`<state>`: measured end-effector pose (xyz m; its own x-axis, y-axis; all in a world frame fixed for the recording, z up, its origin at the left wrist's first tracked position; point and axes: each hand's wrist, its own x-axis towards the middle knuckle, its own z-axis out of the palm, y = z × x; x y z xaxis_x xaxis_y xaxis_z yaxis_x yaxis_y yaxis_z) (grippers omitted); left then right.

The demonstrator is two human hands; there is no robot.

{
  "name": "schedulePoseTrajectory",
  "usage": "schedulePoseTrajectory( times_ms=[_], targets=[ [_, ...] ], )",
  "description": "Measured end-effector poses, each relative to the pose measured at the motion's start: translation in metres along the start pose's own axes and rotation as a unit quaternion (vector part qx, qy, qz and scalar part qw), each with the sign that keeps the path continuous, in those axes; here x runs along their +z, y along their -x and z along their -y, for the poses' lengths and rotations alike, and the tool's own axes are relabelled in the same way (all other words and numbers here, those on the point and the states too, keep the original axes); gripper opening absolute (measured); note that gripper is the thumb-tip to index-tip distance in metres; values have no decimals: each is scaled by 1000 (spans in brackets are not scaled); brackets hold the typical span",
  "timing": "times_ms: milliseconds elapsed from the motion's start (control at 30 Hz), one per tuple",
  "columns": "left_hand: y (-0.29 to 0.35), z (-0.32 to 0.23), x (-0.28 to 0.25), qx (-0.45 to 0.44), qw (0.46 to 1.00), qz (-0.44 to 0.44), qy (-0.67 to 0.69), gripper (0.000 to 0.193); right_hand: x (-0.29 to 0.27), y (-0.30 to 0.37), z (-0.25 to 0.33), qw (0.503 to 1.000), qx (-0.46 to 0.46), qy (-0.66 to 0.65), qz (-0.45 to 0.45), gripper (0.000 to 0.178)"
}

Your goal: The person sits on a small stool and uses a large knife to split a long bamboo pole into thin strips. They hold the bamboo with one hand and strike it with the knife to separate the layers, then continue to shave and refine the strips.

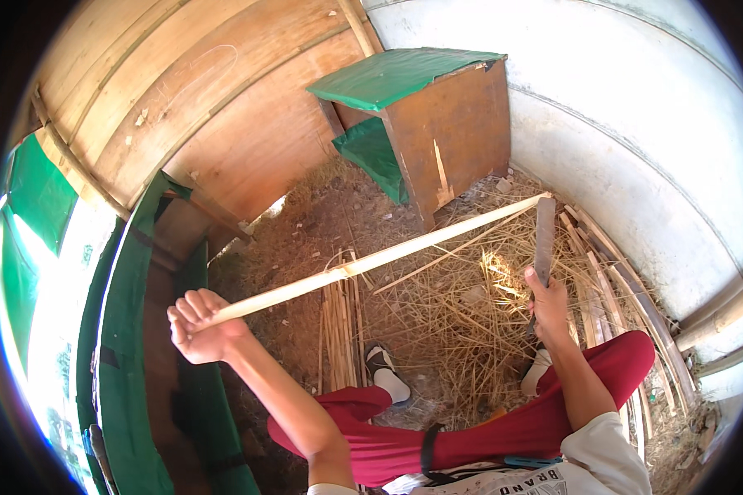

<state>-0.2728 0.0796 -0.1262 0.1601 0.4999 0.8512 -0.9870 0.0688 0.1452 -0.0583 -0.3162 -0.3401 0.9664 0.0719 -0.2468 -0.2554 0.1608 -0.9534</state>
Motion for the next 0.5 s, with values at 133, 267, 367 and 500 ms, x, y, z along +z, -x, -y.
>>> schedulePoseTrajectory(
  times_ms=[133,267,367,500],
  targets=[
    [37,17,-25,17,989,-143,22,37,1,1,0,996,16,-78,-29,54],
    [68,42,-32,32,973,-227,31,37,-4,-7,1,994,70,-78,-38,58],
    [88,63,-32,3,954,-290,76,34,-3,-17,-1,992,98,-75,5,62],
    [114,83,-29,-43,931,-340,123,33,9,-19,4,990,71,-84,85,64]
  ],
)
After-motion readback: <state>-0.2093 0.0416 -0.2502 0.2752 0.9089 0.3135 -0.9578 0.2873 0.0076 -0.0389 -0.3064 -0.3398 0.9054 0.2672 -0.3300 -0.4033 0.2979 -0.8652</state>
